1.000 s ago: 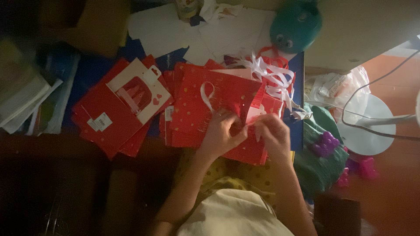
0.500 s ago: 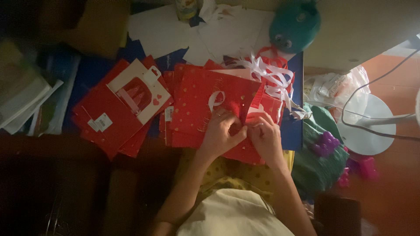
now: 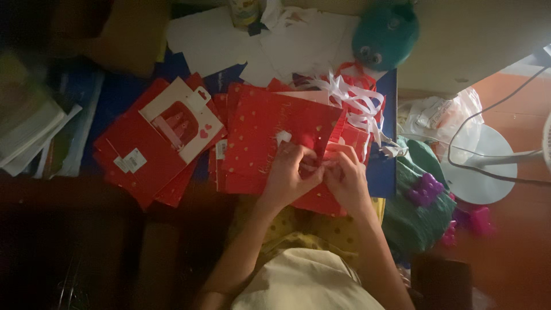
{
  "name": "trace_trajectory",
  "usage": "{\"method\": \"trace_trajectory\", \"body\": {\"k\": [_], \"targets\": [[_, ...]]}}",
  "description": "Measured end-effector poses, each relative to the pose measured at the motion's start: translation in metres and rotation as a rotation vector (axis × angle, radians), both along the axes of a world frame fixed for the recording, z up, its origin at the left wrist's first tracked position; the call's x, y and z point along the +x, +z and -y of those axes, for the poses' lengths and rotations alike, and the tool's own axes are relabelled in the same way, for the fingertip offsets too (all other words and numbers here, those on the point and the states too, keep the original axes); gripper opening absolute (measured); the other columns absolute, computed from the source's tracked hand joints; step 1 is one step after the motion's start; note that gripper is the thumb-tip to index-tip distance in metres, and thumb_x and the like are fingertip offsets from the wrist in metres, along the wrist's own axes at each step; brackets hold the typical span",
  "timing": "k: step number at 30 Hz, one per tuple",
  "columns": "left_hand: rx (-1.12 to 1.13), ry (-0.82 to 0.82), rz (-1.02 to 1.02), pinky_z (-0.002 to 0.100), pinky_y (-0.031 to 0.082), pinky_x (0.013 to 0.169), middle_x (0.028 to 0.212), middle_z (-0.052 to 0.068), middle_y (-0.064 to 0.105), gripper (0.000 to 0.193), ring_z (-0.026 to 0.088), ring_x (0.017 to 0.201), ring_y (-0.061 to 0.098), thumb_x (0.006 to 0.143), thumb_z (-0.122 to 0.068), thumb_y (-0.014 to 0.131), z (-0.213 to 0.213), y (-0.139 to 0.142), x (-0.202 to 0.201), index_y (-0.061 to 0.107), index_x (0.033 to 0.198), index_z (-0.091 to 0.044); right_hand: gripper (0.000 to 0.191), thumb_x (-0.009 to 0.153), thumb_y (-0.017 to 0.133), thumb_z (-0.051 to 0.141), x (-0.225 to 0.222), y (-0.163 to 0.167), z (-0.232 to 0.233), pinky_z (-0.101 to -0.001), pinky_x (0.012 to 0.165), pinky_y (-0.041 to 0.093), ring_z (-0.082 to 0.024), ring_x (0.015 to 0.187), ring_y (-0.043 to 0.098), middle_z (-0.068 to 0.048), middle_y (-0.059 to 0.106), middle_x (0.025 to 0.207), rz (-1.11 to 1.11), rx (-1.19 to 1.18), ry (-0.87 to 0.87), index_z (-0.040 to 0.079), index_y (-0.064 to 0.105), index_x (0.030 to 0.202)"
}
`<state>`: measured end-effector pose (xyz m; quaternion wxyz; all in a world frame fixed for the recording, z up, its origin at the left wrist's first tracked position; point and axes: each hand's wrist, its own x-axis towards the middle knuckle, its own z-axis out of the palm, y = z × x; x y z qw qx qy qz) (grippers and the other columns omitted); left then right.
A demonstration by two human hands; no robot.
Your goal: The person ties white ribbons onto red paper gift bags, threading the ribbon through the bag's handle and forming a bow. The person handles multiple bags one at a time, repeating the same tying steps for each bag.
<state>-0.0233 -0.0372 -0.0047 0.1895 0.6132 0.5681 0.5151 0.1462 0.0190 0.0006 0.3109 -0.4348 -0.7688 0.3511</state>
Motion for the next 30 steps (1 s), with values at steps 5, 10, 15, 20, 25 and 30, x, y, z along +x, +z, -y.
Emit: {"method": "trace_trajectory", "body": {"k": [5, 10, 15, 20, 25, 30], "targets": [[0.037, 0.024, 0.023, 0.041, 0.052, 0.086, 0.099, 0.012, 0.067, 0.028, 0.032, 0.099, 0.061, 0.085, -0.019, 0.079, 0.002, -0.005, 0.001, 0.063, 0.102, -0.005, 0.020, 0.082, 0.068, -0.007, -0.002, 0.003, 0.004, -0.0340, 0.072, 0.052, -0.026, 0.087, 0.068, -0.012, 0.067, 0.116, -0.032, 0.147, 0.045, 0.000, 0.068, 0.100], [0.047, -0.043, 0.036, 0.042, 0.051, 0.088, 0.092, 0.007, 0.071, 0.023, 0.027, 0.089, 0.068, 0.088, -0.017, 0.078, 0.001, -0.005, -0.001, 0.062, 0.101, -0.006, 0.018, 0.094, 0.063, -0.009, 0.002, -0.007, 0.006, -0.0314, 0.081, 0.054, -0.023, 0.094, 0.067, -0.010, 0.066, 0.110, -0.218, -0.011, 0.014, 0.000, 0.065, 0.109], [0.032, -0.030, -0.009, 0.042, 0.050, 0.088, 0.091, 0.007, 0.071, 0.022, 0.028, 0.090, 0.068, 0.086, -0.017, 0.078, 0.001, -0.002, -0.001, 0.062, 0.098, -0.008, 0.025, 0.093, 0.060, -0.006, 0.004, -0.009, 0.003, -0.0315, 0.070, 0.049, -0.020, 0.083, 0.060, -0.013, 0.064, 0.108, -0.283, -0.273, -0.056, 0.001, 0.063, 0.117], [0.049, -0.005, -0.002, 0.043, 0.051, 0.089, 0.093, 0.007, 0.072, 0.022, 0.030, 0.092, 0.068, 0.085, -0.016, 0.078, 0.002, 0.000, 0.001, 0.063, 0.097, -0.007, 0.022, 0.088, 0.060, -0.010, 0.002, -0.003, 0.002, -0.0342, 0.078, 0.054, -0.026, 0.094, 0.069, -0.012, 0.068, 0.117, -0.006, 0.233, 0.079, 0.005, 0.067, 0.102], [0.078, -0.017, -0.020, 0.043, 0.051, 0.089, 0.094, 0.008, 0.070, 0.023, 0.030, 0.094, 0.067, 0.086, -0.017, 0.078, 0.002, -0.002, -0.001, 0.062, 0.099, -0.007, 0.017, 0.091, 0.063, -0.006, 0.004, -0.008, 0.004, -0.0333, 0.081, 0.053, -0.020, 0.096, 0.065, -0.009, 0.066, 0.110, -0.177, 0.036, 0.051, 0.001, 0.063, 0.106], [0.033, -0.025, 0.031, 0.042, 0.052, 0.085, 0.094, 0.008, 0.071, 0.023, 0.029, 0.094, 0.067, 0.087, -0.019, 0.079, 0.003, -0.004, 0.000, 0.062, 0.100, -0.008, 0.017, 0.096, 0.060, -0.006, 0.005, -0.009, 0.004, -0.0312, 0.075, 0.046, -0.016, 0.085, 0.054, -0.007, 0.062, 0.106, -0.453, -0.353, -0.024, 0.001, 0.062, 0.112]]}}
